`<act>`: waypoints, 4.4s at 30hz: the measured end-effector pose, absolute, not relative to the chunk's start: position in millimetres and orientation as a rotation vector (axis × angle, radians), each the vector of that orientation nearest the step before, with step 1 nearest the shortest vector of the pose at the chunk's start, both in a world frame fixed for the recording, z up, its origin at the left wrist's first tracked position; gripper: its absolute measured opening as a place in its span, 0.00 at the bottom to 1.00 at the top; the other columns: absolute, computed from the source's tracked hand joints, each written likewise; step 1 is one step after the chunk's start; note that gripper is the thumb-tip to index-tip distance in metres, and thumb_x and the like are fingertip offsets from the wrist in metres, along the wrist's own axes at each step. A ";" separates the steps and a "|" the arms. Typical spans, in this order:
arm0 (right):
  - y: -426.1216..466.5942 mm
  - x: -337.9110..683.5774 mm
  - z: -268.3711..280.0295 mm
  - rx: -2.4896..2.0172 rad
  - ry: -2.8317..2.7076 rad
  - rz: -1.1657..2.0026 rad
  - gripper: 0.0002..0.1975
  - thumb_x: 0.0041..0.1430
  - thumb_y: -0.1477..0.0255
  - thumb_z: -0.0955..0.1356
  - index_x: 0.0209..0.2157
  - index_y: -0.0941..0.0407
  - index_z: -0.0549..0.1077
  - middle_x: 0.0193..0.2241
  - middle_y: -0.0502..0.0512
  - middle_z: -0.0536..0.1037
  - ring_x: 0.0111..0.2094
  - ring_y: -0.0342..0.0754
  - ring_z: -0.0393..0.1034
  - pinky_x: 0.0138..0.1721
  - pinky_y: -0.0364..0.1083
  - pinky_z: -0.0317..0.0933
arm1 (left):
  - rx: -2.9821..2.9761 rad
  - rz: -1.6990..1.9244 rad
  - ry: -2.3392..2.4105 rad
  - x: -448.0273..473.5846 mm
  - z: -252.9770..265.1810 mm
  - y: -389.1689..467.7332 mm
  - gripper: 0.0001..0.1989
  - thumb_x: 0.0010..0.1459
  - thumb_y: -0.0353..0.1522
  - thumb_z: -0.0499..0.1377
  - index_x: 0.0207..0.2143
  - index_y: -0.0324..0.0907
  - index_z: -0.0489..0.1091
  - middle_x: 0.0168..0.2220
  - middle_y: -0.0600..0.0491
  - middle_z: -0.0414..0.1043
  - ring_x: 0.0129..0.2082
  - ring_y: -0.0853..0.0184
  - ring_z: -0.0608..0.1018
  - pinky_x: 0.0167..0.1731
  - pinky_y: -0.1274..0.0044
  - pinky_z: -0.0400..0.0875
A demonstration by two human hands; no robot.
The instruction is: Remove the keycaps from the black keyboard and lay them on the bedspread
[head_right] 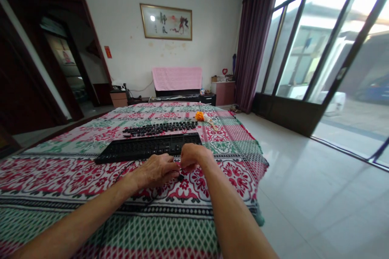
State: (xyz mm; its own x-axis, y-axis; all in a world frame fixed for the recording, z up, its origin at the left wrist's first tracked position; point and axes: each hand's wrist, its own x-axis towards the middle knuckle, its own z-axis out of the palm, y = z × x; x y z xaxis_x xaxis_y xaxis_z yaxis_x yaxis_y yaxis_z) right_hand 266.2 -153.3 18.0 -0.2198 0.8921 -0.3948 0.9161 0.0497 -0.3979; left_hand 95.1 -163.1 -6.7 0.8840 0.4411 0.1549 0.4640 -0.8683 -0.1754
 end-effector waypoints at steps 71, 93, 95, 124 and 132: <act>54.6 228.1 -26.2 2.176 2.558 -0.488 0.09 0.39 0.75 0.65 0.25 0.56 0.76 0.24 0.51 0.77 0.27 0.44 0.69 0.26 0.38 0.56 | -2.363 -1.788 -2.487 -4.3 30.1 37.9 0.18 0.41 0.25 0.52 0.39 0.40 0.61 0.22 0.55 0.69 0.21 0.72 0.73 0.16 0.86 0.62; 53.0 215.6 -27.7 2.229 2.603 -0.399 0.11 0.41 0.75 0.65 0.29 0.56 0.76 0.25 0.51 0.77 0.28 0.44 0.70 0.27 0.38 0.57 | -2.391 -1.672 -2.446 3.8 27.5 36.3 0.18 0.38 0.23 0.53 0.37 0.40 0.63 0.20 0.56 0.69 0.21 0.71 0.73 0.18 0.84 0.62; 53.4 214.9 -28.6 2.247 2.596 -0.405 0.11 0.41 0.74 0.65 0.29 0.56 0.76 0.25 0.51 0.77 0.28 0.44 0.70 0.27 0.38 0.57 | -2.399 -1.654 -2.430 2.8 25.7 37.7 0.18 0.38 0.23 0.53 0.37 0.40 0.64 0.20 0.56 0.70 0.21 0.71 0.73 0.18 0.84 0.62; 54.4 217.2 -29.1 1.867 3.086 -0.537 0.22 0.46 0.84 0.57 0.39 0.57 0.73 0.36 0.53 0.77 0.38 0.43 0.70 0.42 0.39 0.59 | -2.448 -1.574 -2.401 1.3 25.2 38.4 0.18 0.40 0.25 0.54 0.39 0.40 0.64 0.20 0.56 0.70 0.17 0.73 0.70 0.17 0.84 0.61; 55.6 216.4 -31.8 1.871 3.079 -0.568 0.22 0.46 0.84 0.57 0.40 0.56 0.73 0.35 0.52 0.77 0.37 0.43 0.70 0.42 0.40 0.60 | -2.493 -1.639 -2.424 5.2 27.7 36.6 0.18 0.42 0.24 0.53 0.40 0.38 0.63 0.19 0.57 0.68 0.15 0.75 0.66 0.16 0.84 0.59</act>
State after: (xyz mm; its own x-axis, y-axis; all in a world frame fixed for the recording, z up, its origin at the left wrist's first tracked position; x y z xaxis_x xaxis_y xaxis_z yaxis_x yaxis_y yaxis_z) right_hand 216.4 55.6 -31.8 -0.3814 0.8874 0.2591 0.7364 0.4610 -0.4951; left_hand 5.2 36.6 27.7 -0.0216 0.9965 0.0803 0.4454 -0.0623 0.8931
